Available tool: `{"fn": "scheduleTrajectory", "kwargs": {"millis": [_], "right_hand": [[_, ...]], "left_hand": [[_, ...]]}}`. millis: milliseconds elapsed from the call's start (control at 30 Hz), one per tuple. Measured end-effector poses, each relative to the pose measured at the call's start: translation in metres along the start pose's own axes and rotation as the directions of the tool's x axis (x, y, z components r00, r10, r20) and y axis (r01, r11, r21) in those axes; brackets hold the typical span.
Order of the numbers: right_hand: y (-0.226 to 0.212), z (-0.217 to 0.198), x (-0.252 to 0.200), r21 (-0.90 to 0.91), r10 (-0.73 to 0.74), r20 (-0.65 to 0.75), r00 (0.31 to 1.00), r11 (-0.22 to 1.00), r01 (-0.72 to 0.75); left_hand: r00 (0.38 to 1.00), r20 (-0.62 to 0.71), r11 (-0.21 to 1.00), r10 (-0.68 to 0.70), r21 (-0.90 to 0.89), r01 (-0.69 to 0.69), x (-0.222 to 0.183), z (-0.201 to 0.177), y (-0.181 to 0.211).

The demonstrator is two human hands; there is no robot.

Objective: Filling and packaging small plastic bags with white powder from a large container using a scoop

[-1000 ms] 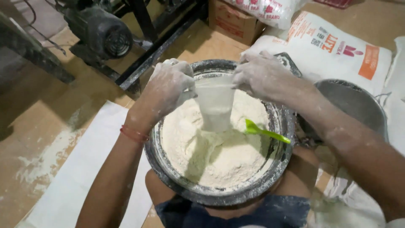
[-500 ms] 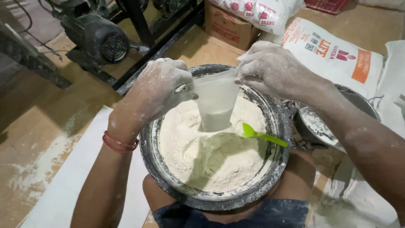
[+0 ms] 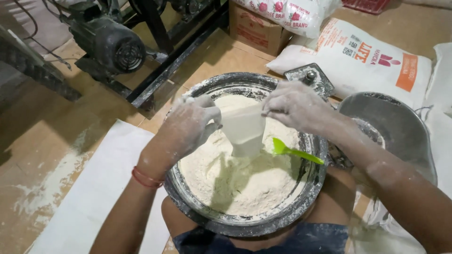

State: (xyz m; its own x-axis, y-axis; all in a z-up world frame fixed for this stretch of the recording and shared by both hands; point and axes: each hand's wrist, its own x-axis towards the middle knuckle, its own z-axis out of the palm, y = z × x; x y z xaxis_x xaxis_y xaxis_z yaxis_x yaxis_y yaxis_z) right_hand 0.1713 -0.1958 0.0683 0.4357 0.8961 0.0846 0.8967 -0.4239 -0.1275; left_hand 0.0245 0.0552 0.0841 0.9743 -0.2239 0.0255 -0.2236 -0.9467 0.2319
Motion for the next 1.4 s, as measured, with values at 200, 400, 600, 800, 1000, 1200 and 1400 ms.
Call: {"fn": "scheduleTrajectory", "kwargs": {"millis": [200, 400, 600, 800, 1000, 1200, 1400], "right_hand": [[-0.001, 0.01, -0.008, 0.057, 0.055, 0.068, 0.996, 0.997, -0.059], [-0.009, -0.011, -0.007, -0.01, 0.039, 0.051, 0.998, 0.999, -0.039], [0.027, -0.04, -0.031, 0.136, -0.047, -0.213, 0.976, 0.988, 0.078], [0.055, -0.096, -0.091, 0.04, 0.033, -0.282, 0.959, 0.999, -0.023], [0.094, -0.119, -0.187, -0.004, 0.436, -0.378, 0.817, 0.881, -0.472], [0.121, -0.106, -0.24, -0.009, 0.477, -0.367, 0.798, 0.857, -0.516], [0.133, -0.058, -0.259, -0.22, 0.398, -0.303, 0.866, 0.855, -0.47]], "left_hand": [[0.999, -0.025, 0.998, -0.047, 0.03, 0.048, 0.0, 0.003, 0.002], [0.994, -0.106, 0.997, 0.032, 0.078, -0.024, 0.006, -0.004, -0.004], [0.959, -0.214, 0.983, 0.183, 0.048, -0.177, 0.033, -0.027, 0.018], [0.738, -0.466, 0.865, 0.489, 0.147, -0.48, 0.104, -0.049, 0.058], [0.581, -0.552, 0.784, 0.598, 0.253, -0.567, 0.18, -0.048, 0.116], [0.592, -0.579, 0.77, 0.561, 0.103, -0.629, 0.261, 0.019, 0.167], [0.669, -0.488, 0.71, 0.56, -0.134, -0.692, 0.281, 0.088, 0.193]]}}
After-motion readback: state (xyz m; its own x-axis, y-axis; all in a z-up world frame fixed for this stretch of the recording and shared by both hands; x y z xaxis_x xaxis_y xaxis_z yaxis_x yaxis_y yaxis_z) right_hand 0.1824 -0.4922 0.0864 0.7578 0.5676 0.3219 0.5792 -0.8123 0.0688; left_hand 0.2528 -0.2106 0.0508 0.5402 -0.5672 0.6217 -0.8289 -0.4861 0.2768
